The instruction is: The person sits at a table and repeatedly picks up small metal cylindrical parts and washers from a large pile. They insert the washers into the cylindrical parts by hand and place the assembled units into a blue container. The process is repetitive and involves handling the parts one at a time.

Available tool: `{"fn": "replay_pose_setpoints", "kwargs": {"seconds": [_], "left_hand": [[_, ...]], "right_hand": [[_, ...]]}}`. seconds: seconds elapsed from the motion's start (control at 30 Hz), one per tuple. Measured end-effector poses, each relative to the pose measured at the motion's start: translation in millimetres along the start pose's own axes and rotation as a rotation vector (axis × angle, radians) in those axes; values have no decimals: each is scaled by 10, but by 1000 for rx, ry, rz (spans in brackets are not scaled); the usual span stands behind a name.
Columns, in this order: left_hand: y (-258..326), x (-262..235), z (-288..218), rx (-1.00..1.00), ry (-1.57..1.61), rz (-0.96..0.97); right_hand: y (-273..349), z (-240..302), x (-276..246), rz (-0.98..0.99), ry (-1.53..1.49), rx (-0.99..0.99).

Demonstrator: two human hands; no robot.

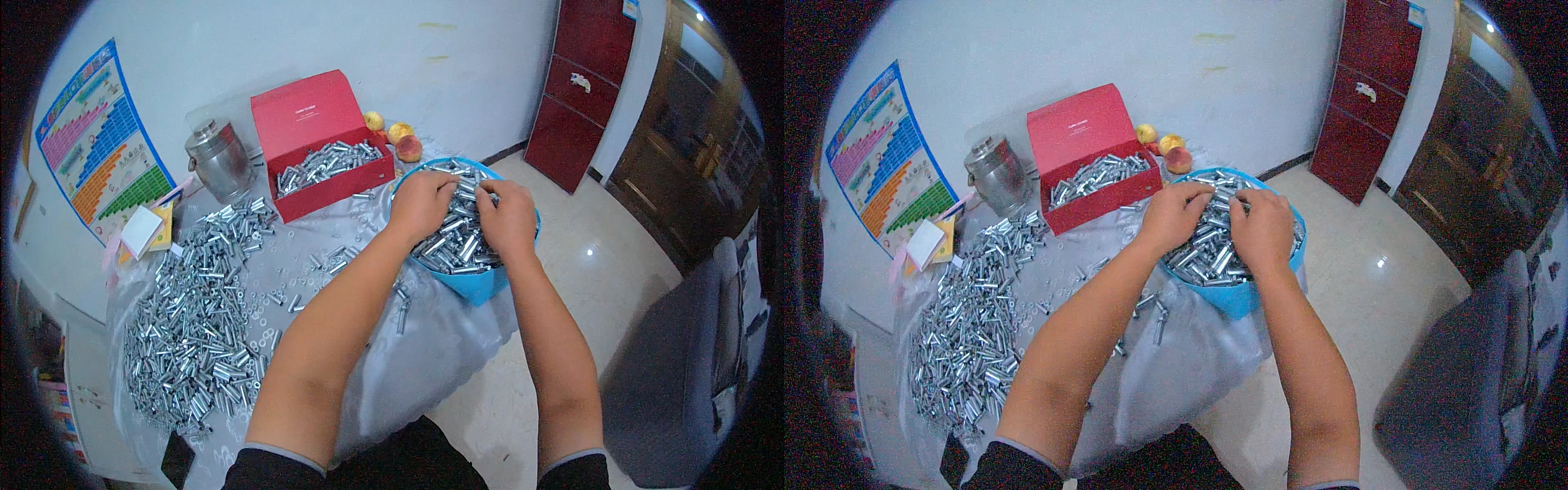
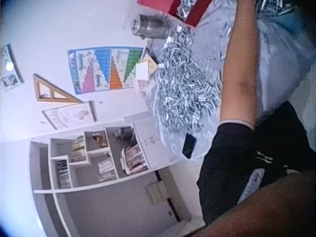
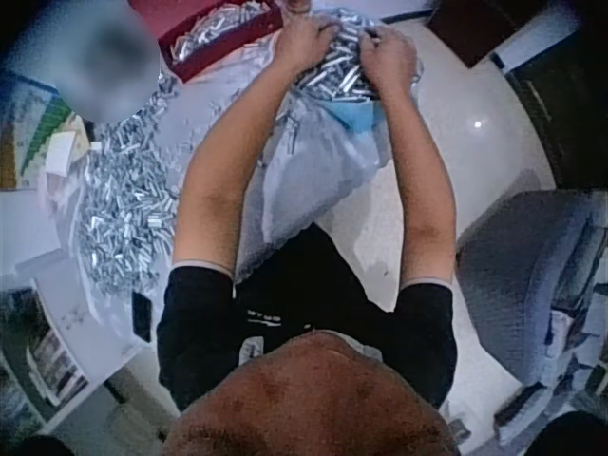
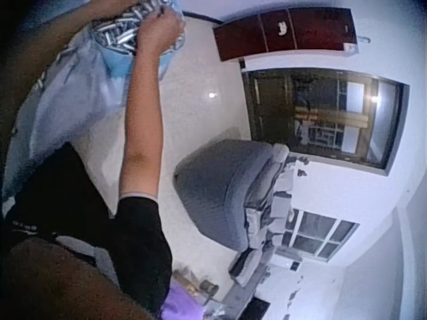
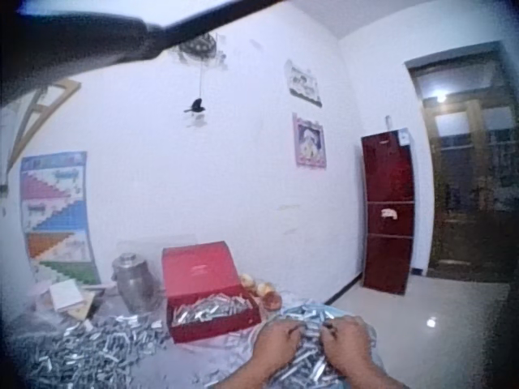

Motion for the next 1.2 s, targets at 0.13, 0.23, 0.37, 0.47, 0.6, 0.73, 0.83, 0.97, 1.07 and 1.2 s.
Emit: {"fn": "replay_pose_setpoints", "kwargs": {"seconds": [0.13,0.23,0.37,0.47,0.6,0.73,0.83,0.97,1.07,1.2], "left_hand": [[245,-165,2,-18,91,-62],[584,-365,71,-85,86,-73],[1083,-730,110,-228,199,-139],[1446,-1008,264,-300,212,-183],[1939,-1338,327,-438,243,-246],[2373,-1604,361,-547,252,-298],[2602,-1737,375,-639,240,-312],[2841,-1831,437,-683,208,-306],[2987,-1886,532,-671,137,-307],[3044,-2121,515,-705,3,-217]], "right_hand": [[79,258,-23,-73,-28,-127],[166,525,69,-106,-81,-249],[313,991,289,-40,-224,-365],[419,1316,548,-22,-366,-458],[548,1715,857,75,-472,-447],[642,2015,1108,161,-517,-411],[719,2144,1273,173,-559,-355],[837,2194,1490,198,-627,-309],[933,2192,1607,269,-595,-294],[1036,2231,1704,354,-571,-341]]}}
Point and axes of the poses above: each hand's wrist, its own y-axis away from the middle knuckle, its own x-axis out of the palm, z = x × y, the point moved 2 cm from there along -y, towards the middle knuckle, and after that the axes turned 11 degrees about z, right-handed, at the moved point
